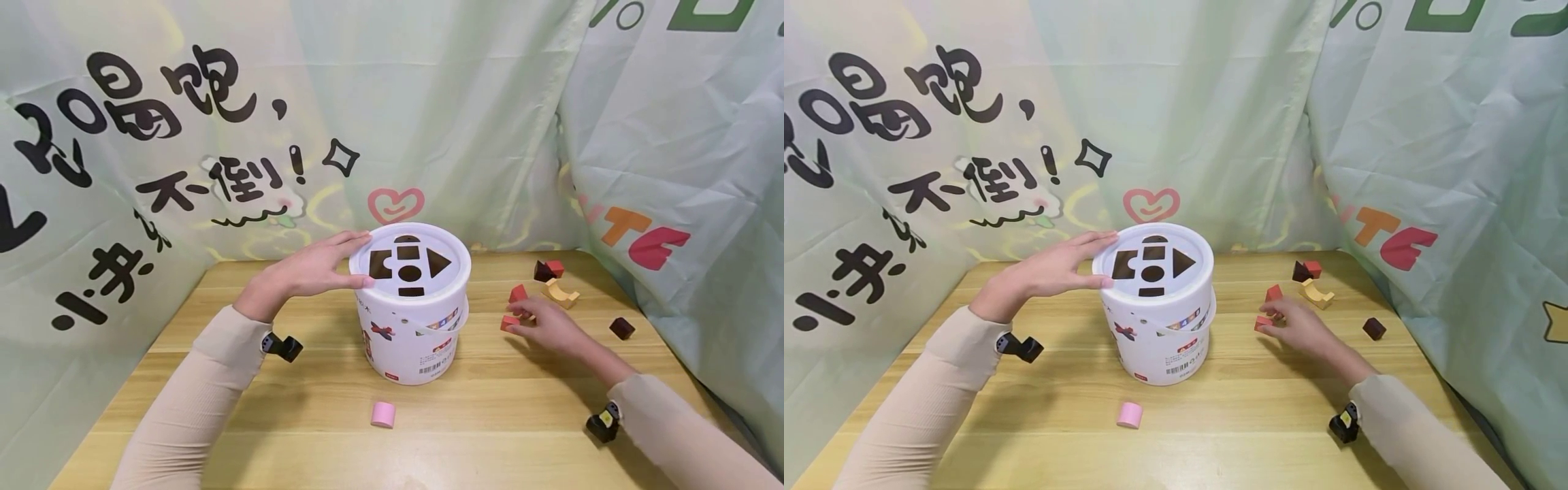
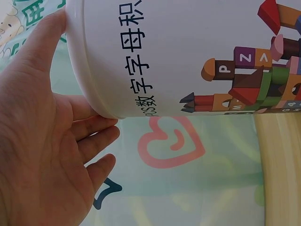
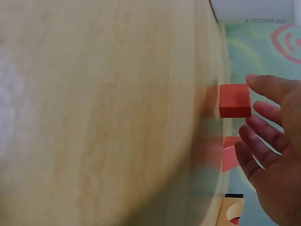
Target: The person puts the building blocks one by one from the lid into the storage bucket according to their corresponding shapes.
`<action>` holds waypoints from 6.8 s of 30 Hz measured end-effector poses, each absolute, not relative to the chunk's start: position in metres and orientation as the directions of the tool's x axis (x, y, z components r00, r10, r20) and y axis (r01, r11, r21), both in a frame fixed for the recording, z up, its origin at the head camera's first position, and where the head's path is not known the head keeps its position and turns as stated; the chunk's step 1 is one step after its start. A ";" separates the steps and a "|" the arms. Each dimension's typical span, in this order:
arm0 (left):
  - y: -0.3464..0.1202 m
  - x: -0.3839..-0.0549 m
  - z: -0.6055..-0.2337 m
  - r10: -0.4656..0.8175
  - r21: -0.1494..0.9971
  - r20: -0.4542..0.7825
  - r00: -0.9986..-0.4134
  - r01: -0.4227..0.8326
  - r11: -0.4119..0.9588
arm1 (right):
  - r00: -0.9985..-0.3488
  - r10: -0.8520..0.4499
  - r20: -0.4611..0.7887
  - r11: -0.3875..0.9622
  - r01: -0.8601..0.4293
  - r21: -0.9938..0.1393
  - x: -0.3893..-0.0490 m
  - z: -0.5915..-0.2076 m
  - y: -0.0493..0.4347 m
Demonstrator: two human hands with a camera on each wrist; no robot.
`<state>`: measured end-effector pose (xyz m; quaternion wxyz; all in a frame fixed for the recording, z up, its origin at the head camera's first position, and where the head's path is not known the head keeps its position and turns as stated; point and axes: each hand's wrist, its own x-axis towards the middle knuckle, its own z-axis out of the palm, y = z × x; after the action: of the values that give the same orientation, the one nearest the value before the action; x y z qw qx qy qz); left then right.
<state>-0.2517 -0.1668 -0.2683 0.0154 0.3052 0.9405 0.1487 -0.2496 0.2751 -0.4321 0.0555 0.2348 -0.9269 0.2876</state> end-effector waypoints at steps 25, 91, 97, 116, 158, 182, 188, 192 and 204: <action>-0.167 -0.253 -0.268 0.591 0.302 0.062 -0.804 0.580 0.757 | -0.896 -0.383 0.224 0.731 -0.442 -0.519 -0.247 -0.401 0.269; -0.168 -0.253 -0.269 0.591 0.291 0.066 -0.804 0.582 0.759 | -0.627 -0.622 0.469 0.430 -0.774 -0.464 -0.206 -0.259 0.135; -0.168 -0.254 -0.269 0.592 0.295 0.065 -0.804 0.582 0.758 | -0.625 -0.645 0.440 0.447 -0.775 -0.447 -0.210 -0.265 0.124; -0.167 -0.253 -0.269 0.586 0.290 0.068 -0.808 0.578 0.763 | -0.613 -0.689 0.386 0.457 -0.781 -0.426 -0.212 -0.268 0.112; -0.167 -0.252 -0.267 0.589 0.299 0.057 -0.806 0.577 0.760 | -0.755 -0.468 0.459 0.583 -0.655 -0.481 -0.226 -0.286 0.208; -0.168 -0.250 -0.267 0.581 0.293 0.059 -0.812 0.570 0.768 | -0.896 -0.346 0.280 0.683 -0.445 -0.580 -0.261 -0.366 0.276; -0.168 -0.251 -0.267 0.577 0.299 0.058 -0.815 0.565 0.769 | -0.900 -0.363 0.242 0.676 -0.433 -0.596 -0.271 -0.385 0.289; -0.168 -0.251 -0.268 0.579 0.298 0.059 -0.814 0.568 0.768 | -0.899 -0.374 0.228 0.680 -0.433 -0.592 -0.278 -0.396 0.294; -0.167 -0.250 -0.269 0.586 0.299 0.060 -0.808 0.574 0.762 | -0.934 -0.328 0.138 0.714 -0.341 -0.611 -0.290 -0.421 0.302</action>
<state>-0.2504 -0.1671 -0.2694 0.0183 0.3090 0.9385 0.1532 -0.2898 0.3022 -0.4214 0.0096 0.1808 -0.9257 0.3320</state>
